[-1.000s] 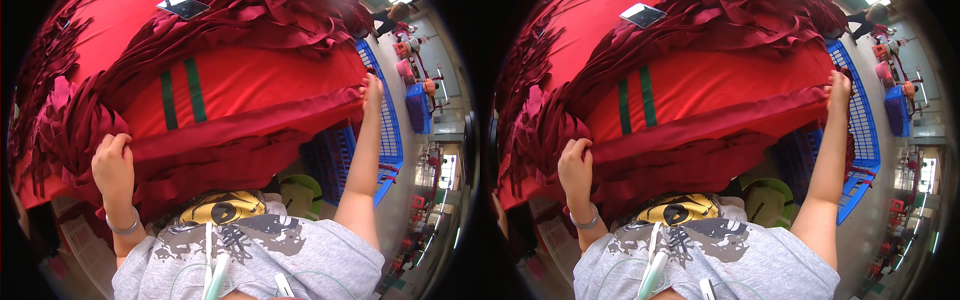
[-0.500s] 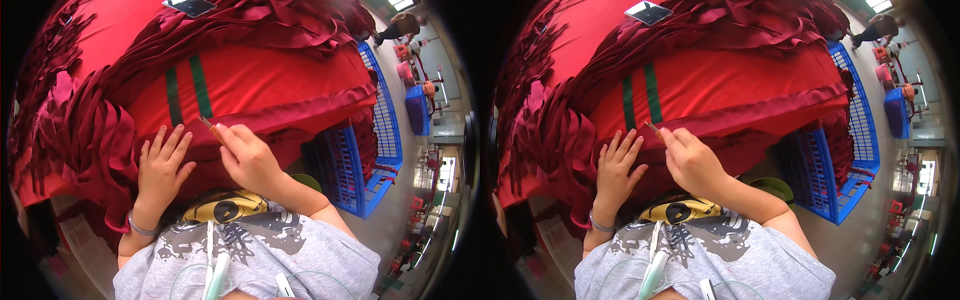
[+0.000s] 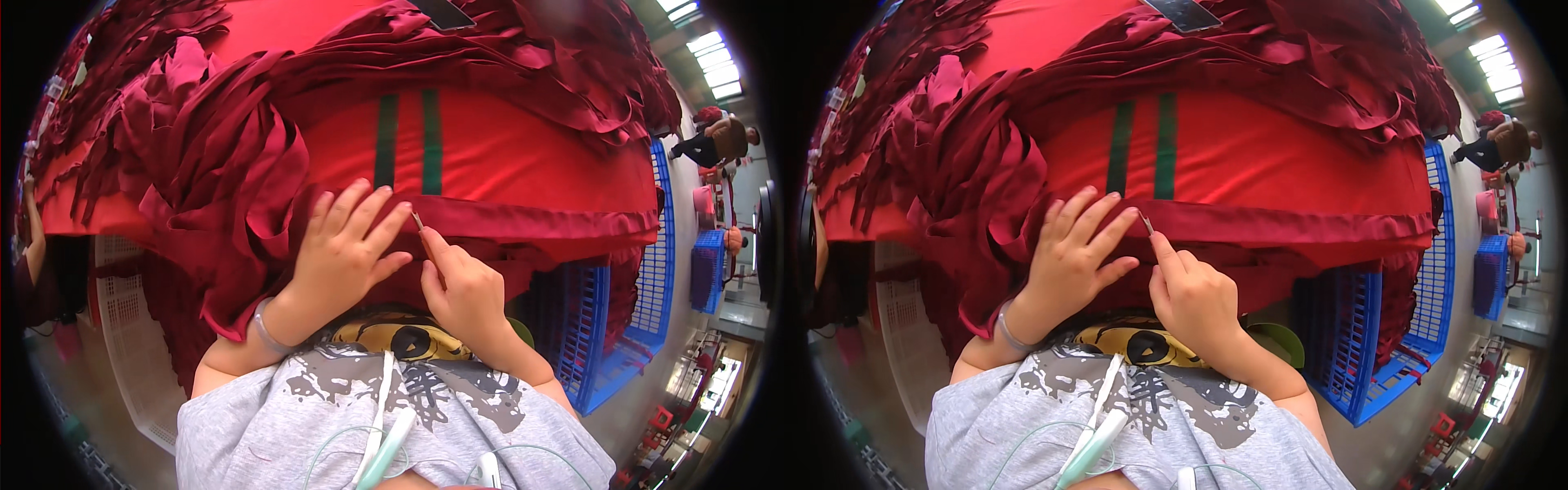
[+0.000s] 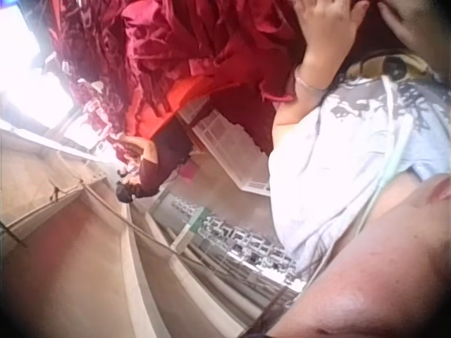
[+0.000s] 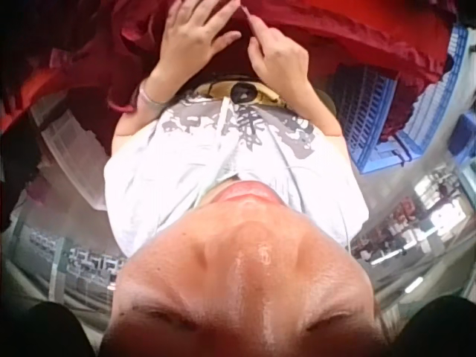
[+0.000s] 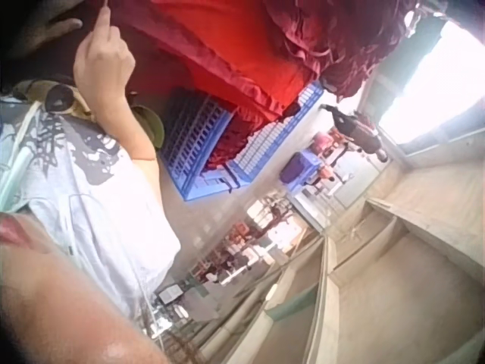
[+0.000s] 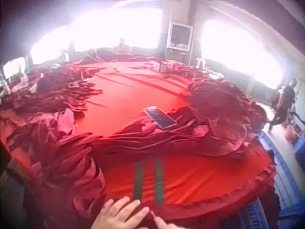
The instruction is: The person uses a small blade to cut and remove excess threads and loose fabric edges from a large stack of red material. They repeatedly lift sections of the fabric to access the edges, slice the threads, and pull the loose pieces away.
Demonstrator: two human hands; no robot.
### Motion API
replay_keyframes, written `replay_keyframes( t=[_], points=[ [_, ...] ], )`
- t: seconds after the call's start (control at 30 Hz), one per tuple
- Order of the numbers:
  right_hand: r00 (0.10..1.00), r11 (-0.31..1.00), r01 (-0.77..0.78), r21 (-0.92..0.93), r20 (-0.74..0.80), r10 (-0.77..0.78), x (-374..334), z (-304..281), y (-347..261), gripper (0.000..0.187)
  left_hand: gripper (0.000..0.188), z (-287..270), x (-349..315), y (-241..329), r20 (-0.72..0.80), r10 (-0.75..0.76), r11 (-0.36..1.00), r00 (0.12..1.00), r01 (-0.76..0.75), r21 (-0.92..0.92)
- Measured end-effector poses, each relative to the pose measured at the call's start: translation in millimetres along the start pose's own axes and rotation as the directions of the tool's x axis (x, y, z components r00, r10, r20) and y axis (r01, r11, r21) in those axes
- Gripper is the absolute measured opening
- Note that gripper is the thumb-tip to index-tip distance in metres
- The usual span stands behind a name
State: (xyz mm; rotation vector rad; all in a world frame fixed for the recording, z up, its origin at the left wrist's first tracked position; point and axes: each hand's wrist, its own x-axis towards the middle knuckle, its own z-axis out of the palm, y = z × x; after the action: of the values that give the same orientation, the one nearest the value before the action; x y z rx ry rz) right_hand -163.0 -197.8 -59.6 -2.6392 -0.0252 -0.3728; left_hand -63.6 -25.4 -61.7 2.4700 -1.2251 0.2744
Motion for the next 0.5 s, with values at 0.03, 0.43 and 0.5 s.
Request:
replay_keyframes(
  t=[0.03,0.43,0.5],
  points=[
    [1.0,0.999,-0.021,-0.032,0.007,0.021,0.8,-2.2,-0.9,0.041,0.053,8.8,1.3,0.7,-0.035,0.025,0.999,0.999,-0.026,-0.033],
    [0.999,0.998,-0.026,-0.058,-0.041,0.024,4.8,-5.4,-1.6,0.036,0.054,26.7,-2.0,0.6,-0.063,0.03,1.0,0.998,-0.03,0.007],
    [0.999,0.998,-0.011,-0.06,-0.052,0.008,4.7,-0.4,0.9,0.035,0.054,26.4,-2.0,0.2,-0.065,0.03,1.0,0.997,-0.03,0.004]
  ],
)
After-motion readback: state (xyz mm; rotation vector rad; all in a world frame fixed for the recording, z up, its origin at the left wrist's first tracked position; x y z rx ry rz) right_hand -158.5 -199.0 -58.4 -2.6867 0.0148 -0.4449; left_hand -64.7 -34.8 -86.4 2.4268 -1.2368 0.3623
